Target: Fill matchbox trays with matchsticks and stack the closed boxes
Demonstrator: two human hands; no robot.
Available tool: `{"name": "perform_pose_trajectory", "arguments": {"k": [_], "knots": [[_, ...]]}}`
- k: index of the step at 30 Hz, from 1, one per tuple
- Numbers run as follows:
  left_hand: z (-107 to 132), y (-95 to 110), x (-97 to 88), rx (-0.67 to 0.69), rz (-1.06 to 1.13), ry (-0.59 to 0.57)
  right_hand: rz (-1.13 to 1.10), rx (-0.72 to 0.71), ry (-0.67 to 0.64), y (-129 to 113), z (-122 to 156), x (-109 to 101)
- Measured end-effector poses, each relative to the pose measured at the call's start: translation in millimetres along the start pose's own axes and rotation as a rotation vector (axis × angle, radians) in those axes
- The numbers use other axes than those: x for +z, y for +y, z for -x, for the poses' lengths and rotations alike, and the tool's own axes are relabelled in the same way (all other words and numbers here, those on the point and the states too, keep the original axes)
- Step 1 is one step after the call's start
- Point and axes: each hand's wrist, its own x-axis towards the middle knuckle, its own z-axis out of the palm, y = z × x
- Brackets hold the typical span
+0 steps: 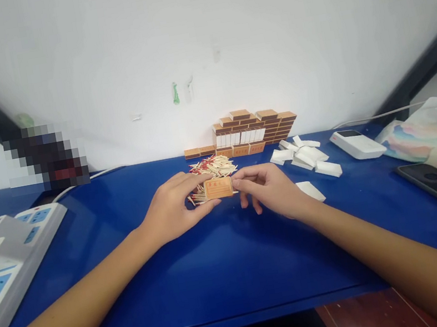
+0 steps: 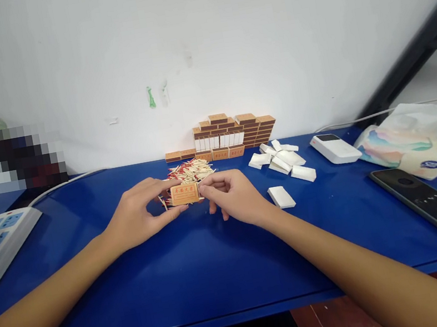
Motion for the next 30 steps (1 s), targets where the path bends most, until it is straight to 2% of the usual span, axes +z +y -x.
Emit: {"name": "perform_pose_trajectory", "arguments": {"k": [5, 11, 16, 25, 30], "knots": [[2, -2, 0.4, 0.111, -0.103, -0.015, 0.119, -0.032, 0.024, 0, 3, 3], [4, 1, 5.6, 0.222, -0.152, -0.051, 0.355, -0.236, 0.033, 6, 5, 8], [5, 4, 7.3, 0.277, -0.237, -0.061, 0.458, -0.256, 0.099, 7, 7, 11], [7, 3, 7.9, 0.193, -0.237, -0.031, 0.583, -0.218, 0.188, 8, 2, 2], [5, 0, 9.9, 0.063, -0.18, 0.023, 0.49, -0.177, 0.176, 7, -1, -5]]}}
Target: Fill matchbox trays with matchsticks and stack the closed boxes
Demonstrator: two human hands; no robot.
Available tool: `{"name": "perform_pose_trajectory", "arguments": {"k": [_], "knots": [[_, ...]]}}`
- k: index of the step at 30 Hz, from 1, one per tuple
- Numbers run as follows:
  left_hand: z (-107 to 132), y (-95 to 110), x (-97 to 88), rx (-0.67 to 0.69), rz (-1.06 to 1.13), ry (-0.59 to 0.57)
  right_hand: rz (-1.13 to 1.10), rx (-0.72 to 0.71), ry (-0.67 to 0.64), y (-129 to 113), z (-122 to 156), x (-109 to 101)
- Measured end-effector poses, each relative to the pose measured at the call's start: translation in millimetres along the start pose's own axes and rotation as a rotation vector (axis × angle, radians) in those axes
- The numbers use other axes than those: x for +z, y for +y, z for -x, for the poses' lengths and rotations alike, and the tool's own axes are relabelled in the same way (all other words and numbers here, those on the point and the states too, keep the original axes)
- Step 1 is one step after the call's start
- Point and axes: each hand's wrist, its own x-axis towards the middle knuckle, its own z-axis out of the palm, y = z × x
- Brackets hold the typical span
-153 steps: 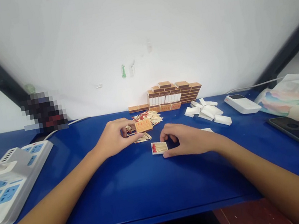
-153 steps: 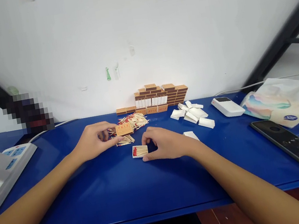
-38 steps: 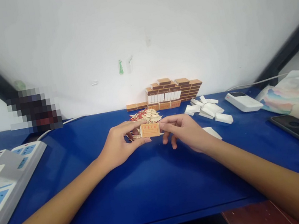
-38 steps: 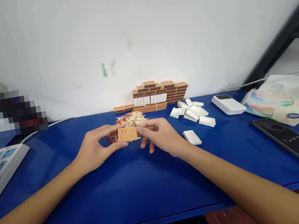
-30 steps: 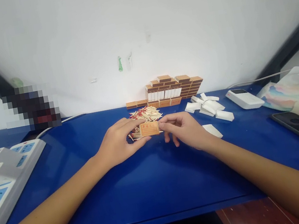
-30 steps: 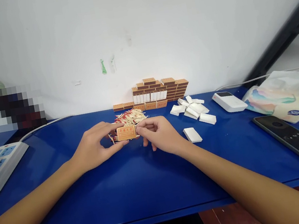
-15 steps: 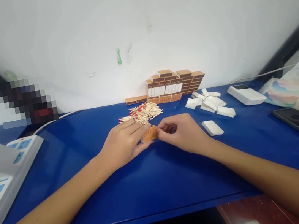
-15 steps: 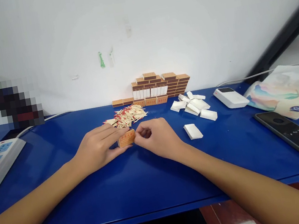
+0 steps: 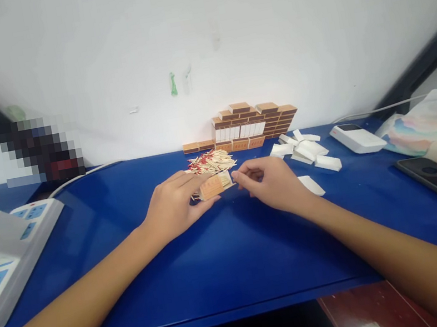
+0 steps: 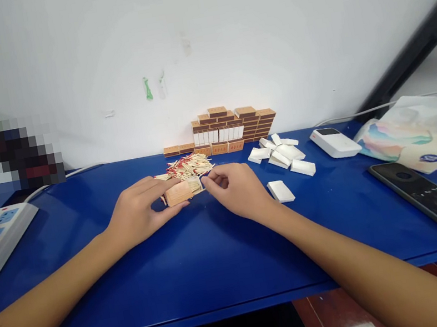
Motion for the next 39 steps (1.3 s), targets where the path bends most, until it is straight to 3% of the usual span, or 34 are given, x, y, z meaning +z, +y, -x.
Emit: {"name": "perform_pose_trajectory", "arguments": {"k": [6, 15, 20, 24, 31, 36, 39], "knots": [[-1, -2, 0.9, -0.114, 0.053, 0.048, -0.109, 0.031, -0.031, -7, 2, -4], [-1, 0, -0.2, -0.164, 0.072, 0.079, -0.136, 0.015, 0.099, -5, 4, 3], [-3, 3, -3.6, -0.293, 0.071, 0.124, -0.315, 0.059, -0.065, -15, 12, 9], [-4, 5, -5.8, -0.393, 0.077, 0.138, -0.399, 0.008, -0.1, -17, 16, 14], [-4, 7, -5.7, -0.416, 0.162, 0.136, -0.435, -0.033, -0.117, -17, 16, 13], [-3, 9, -6.0, -0.413, 0.207, 0.12, -0.51, 0.025, -0.313, -24, 20, 13], [-3, 11, -6.9, -0.428, 0.206, 0.13, -0.559, -0.005, -0.26, -24, 24, 17]]}}
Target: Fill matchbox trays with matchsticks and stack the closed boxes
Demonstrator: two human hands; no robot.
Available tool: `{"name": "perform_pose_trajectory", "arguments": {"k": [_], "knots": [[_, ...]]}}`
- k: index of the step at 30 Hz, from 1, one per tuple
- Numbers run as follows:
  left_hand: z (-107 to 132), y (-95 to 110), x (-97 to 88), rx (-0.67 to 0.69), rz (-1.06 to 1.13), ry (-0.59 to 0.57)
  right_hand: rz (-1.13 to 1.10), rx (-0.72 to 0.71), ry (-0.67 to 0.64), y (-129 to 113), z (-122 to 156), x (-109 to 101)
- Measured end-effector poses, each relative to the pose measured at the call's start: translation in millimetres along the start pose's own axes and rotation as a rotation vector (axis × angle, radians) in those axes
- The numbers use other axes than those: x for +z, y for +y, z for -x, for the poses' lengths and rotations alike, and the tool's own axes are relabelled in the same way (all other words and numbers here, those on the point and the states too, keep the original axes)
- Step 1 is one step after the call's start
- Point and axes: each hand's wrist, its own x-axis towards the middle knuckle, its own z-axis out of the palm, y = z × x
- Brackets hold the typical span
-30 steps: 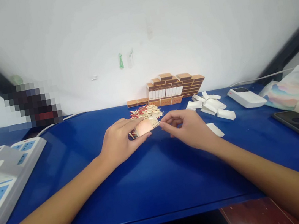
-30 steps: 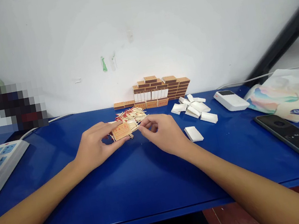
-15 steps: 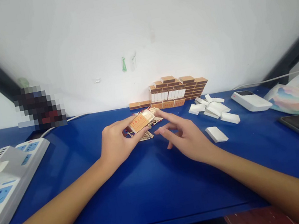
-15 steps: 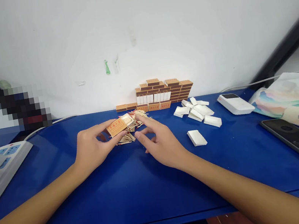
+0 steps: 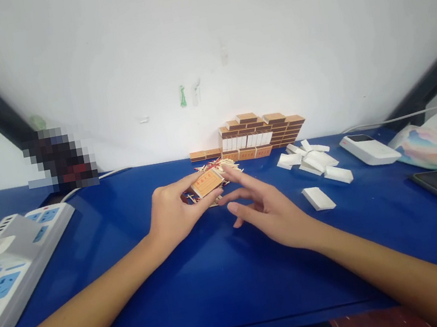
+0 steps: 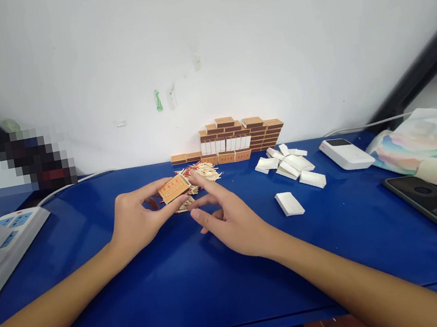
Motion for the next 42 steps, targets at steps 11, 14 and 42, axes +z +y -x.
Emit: {"name": "perform_pose_trajectory", "arguments": {"k": [11, 14, 42], "knots": [[0, -4, 4.1, 0.16, 0.003, -0.021, 0.014, 0.005, 0.176, 1, -9, -11], [1, -7, 5.2, 0.346, -0.024, -0.034, 0.028, 0.136, 0.119, -4, -12, -22], [4, -2, 6.3, 0.546, -0.185, 0.045, 0.689, -0.13, 0.296, 1, -12, -28]]}}
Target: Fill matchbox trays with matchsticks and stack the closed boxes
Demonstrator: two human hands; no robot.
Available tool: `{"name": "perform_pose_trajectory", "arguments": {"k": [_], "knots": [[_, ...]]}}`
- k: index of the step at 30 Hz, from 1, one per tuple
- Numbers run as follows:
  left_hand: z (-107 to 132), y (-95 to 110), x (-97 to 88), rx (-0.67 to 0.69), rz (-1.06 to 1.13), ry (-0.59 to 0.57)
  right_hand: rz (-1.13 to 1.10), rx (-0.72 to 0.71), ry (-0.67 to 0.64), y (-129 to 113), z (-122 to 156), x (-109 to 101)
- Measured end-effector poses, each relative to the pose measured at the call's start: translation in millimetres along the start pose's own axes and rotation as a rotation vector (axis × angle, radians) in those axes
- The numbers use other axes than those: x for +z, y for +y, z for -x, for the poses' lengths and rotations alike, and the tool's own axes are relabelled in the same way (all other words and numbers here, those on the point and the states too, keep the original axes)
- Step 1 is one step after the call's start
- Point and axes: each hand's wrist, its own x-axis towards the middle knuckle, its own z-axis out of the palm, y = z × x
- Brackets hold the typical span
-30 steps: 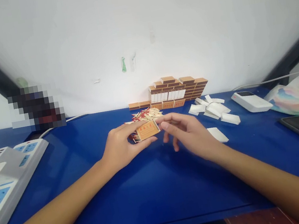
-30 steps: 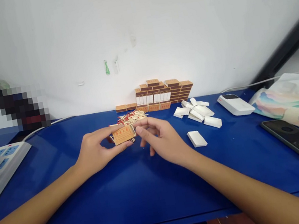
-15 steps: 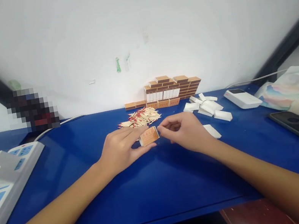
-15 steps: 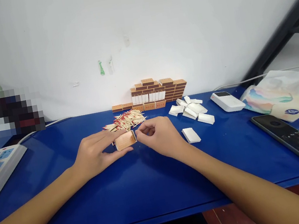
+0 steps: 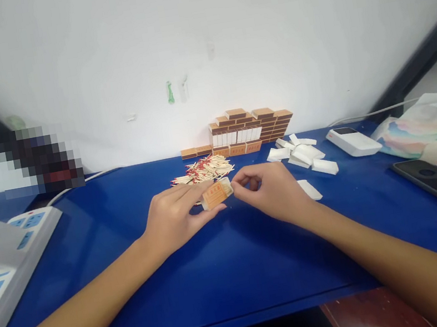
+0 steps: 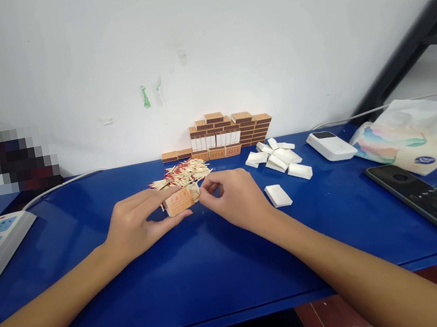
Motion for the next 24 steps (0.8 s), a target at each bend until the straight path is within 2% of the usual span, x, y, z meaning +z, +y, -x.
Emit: {"name": "perform_pose_trajectory", "arguments": {"k": [4, 7, 10, 15, 20, 22, 24], "knots": [[0, -1, 0.7, -0.187, -0.022, 0.074, -0.073, 0.051, 0.047, -1, 0, -1], [-2, -1, -0.9, -0.361, 0.019, 0.067, -0.148, 0.049, 0.079, -6, 3, 1], [-4, 1, -2.8, -0.454, 0.066, 0.057, -0.201, 0.058, 0.096, -12, 7, 5], [-5, 3, -3.1, -0.476, 0.107, 0.078, -0.322, 0.098, 0.03, -17, 11, 8], [-3, 2, -2.0, -0.46, 0.107, 0.076, -0.383, 0.054, -0.076, -17, 11, 6], [-4, 2, -2.2, -0.457, 0.117, 0.077, -0.362, 0.042, -0.05, -15, 10, 6], [-5, 2, -2.6, -0.473, 0.147, 0.074, -0.351, 0.041, 0.033, -13, 8, 7]]}}
